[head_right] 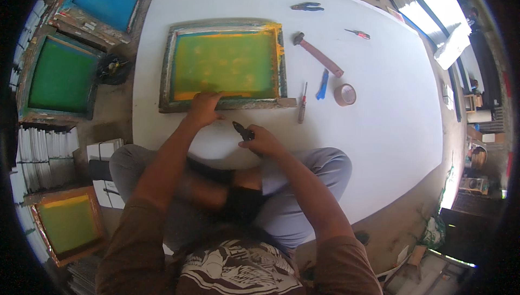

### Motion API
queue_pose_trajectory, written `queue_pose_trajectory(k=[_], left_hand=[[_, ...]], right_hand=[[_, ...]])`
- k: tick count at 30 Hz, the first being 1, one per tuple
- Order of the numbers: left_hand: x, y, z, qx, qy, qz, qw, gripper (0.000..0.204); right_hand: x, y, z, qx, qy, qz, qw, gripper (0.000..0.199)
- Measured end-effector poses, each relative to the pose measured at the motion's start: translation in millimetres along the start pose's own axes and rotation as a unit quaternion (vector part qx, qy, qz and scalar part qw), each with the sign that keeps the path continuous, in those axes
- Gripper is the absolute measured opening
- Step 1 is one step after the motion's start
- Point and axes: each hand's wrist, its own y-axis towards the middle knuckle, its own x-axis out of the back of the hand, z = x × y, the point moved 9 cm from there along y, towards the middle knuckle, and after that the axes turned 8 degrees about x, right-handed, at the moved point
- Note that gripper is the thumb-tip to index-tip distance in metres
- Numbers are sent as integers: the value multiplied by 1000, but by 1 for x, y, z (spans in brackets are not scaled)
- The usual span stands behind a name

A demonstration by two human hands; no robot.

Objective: The person sits on the floor and uses pliers to pull staples from the wooden frame of a screen printing frame. The person repeatedly grips the staples with the pliers and pulls them out, working along the edge of the frame.

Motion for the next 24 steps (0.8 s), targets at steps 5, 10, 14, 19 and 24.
queue_pose_trajectory(k=[5,10,14,19,24], left_hand=[[22,-22,41,38,-12,-56,998,78],[9,-22,41,60,-32,-28,997,71],[9,-19,34,46,-57,-37,997,68],[6,-15,27,50,-64,-30,996,73],[1,-22,20,76,-36,-42,996,83]], right_hand=[[-33,24,18,-6,11,21,1000,45],[-46,31,9,-51,78,59,994,44],[-36,25,-1,-87,79,70,991,44],[-21,23,9,-55,5,70,996,47],[-19,25,12,-84,13,70,994,49]])
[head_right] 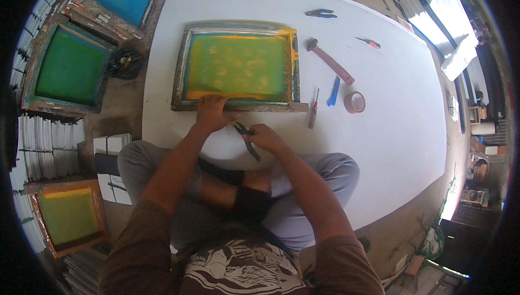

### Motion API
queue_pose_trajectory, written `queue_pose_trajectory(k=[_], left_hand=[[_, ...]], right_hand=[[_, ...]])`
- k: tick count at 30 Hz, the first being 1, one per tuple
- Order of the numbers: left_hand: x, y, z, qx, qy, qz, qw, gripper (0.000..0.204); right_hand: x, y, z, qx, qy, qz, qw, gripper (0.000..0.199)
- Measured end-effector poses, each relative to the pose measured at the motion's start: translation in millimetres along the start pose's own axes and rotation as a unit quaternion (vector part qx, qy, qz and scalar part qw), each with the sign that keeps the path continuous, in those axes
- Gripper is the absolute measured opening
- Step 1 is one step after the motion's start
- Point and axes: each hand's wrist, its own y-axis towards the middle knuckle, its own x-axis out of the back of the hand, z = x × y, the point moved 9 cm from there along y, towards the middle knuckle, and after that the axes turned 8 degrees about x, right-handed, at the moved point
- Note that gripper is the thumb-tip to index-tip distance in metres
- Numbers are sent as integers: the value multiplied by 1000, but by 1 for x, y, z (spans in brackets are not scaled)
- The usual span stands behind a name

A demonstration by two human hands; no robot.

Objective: The person sits on the floor and uses pliers to pull staples from the wooden frame of a screen printing frame. The person repeatedly grips the staples with the pliers and pulls them out, working along the edge of the frame.

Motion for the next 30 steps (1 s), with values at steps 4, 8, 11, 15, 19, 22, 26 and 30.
queue_pose_trajectory(k=[4,8,11,15,19,22,26,30], left_hand=[[-6,0,3,-5,20,17,1000,84],[-9,0,7,6,13,40,999,89],[-10,2,5,19,5,42,999,92],[6,-6,-9,-11,-42,-82,996,59],[-14,-8,-61,-13,-298,-55,953,36],[-111,-11,-92,145,-554,167,802,48],[-143,-26,-156,265,-763,293,511,46],[-165,-19,-169,323,-805,232,441,39]], right_hand=[[7,1,3,36,-24,-26,999,49],[15,-2,1,34,-8,-32,999,50],[26,-3,-6,42,-61,-36,997,48],[65,-16,1,35,-188,-49,980,46],[116,-15,-20,34,-250,-64,965,43],[141,-7,-18,11,-289,-69,955,40],[153,-14,3,-119,-328,0,937,41],[154,-18,33,-113,-354,23,928,38]])
